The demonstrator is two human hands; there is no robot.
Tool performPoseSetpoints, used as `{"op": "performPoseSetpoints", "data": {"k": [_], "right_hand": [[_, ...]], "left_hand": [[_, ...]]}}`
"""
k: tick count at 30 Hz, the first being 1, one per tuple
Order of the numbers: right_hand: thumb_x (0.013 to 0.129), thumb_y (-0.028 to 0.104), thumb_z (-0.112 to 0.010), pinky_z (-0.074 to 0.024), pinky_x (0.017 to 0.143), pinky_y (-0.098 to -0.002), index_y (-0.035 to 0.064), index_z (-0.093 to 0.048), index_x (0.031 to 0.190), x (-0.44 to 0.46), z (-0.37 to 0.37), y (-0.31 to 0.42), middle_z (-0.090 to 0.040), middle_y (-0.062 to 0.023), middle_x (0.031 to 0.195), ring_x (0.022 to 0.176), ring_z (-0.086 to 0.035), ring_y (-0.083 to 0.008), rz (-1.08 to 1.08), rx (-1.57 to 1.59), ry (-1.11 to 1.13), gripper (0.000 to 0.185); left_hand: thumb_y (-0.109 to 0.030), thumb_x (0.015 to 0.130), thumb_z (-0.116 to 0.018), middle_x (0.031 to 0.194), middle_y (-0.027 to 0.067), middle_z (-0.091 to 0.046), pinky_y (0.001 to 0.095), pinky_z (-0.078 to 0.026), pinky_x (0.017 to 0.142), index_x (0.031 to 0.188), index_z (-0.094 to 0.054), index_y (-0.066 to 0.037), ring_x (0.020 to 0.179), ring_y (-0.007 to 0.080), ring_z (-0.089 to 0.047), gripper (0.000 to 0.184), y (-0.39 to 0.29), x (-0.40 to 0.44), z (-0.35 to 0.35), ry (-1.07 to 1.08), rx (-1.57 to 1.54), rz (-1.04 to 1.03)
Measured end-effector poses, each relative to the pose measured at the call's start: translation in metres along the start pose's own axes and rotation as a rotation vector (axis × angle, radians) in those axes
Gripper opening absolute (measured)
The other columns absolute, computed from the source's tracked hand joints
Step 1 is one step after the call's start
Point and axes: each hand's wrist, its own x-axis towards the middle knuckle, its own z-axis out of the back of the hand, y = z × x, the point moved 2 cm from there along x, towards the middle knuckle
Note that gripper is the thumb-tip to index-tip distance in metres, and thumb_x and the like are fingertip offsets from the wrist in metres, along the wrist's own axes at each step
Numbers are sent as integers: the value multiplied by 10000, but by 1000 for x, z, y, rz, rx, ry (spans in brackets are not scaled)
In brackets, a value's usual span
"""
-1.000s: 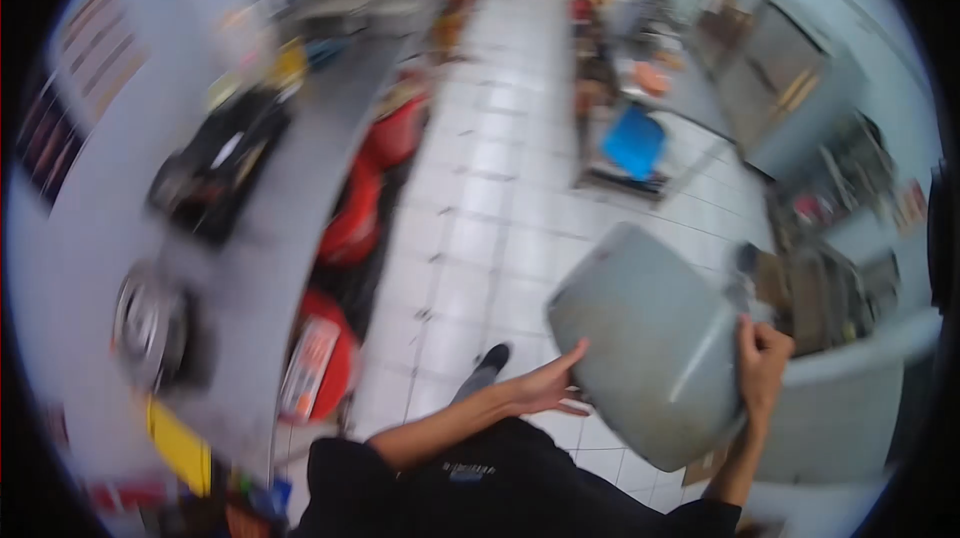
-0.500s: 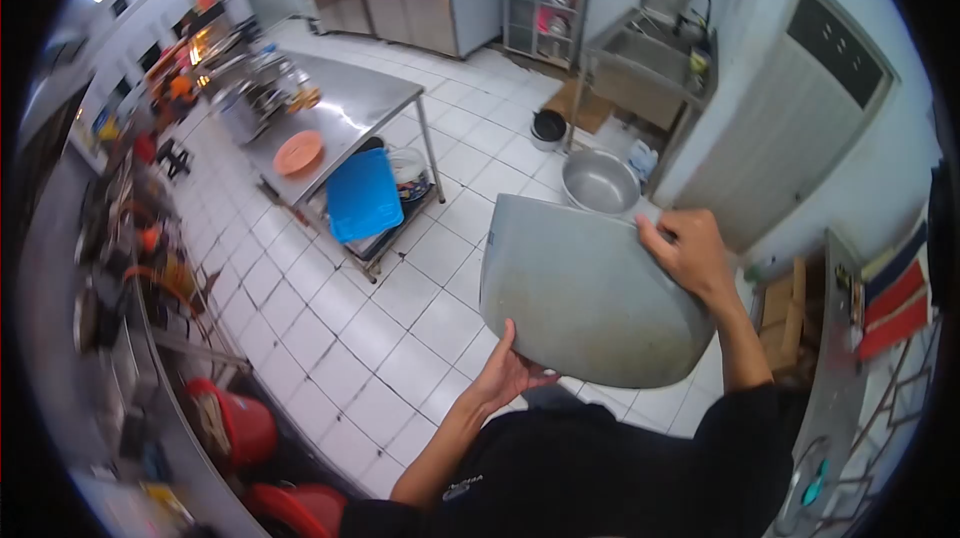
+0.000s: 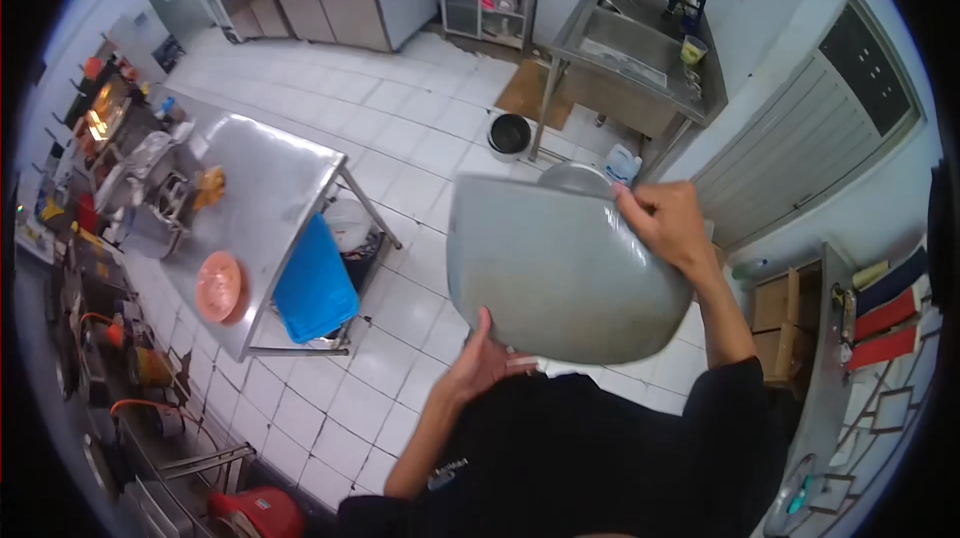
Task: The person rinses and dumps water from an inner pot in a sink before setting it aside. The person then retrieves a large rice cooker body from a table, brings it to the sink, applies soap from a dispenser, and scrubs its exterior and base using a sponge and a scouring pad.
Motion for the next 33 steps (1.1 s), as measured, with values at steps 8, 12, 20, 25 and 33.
{"op": "performPoseSetpoints", "data": {"k": [8,12,20,25,33], "right_hand": [[898,194,-704,-300,446,-370,-38,-523,560,250,-1,-58,-394,-138,484,411,-333,-238,2,-70,-384,448],[889,170,-719,-300,439,-351,-35,-519,556,353,5,-81,-404,-118,480,402,-348,-218,71,-241,-491,439],[852,218,-742,-356,434,-369,15,-539,540,550,-22,-159,-468,-103,491,416,-456,-273,134,-361,-455,424],[830,149,-756,-355,432,-352,13,-561,557,650,-54,-198,-483,-84,497,417,-463,-245,84,-438,-435,362],[817,233,-764,-353,405,-367,64,-525,493,773,-106,-244,-469,-70,469,400,-460,-268,-201,-623,-507,437]], "left_hand": [[-784,935,-236,1551,158,-358,458,-408,1077,1563,-203,-67,1392,280,-418,954,-284,179,25,14,197,-90],[-759,951,-240,1567,145,-331,467,-395,1076,1575,-158,-83,1402,274,-393,924,-387,275,48,162,251,-133],[-740,953,-263,1604,145,-251,485,-314,1155,1578,-102,-69,1465,296,-286,931,-535,438,94,270,156,-100],[-768,917,-313,1581,112,-298,464,-307,1165,1570,-159,-95,1463,268,-290,950,-613,529,137,315,125,-50],[-754,917,-360,1568,84,-331,425,-318,1153,1558,-200,-103,1434,230,-335,928,-739,671,200,490,121,195]]}}
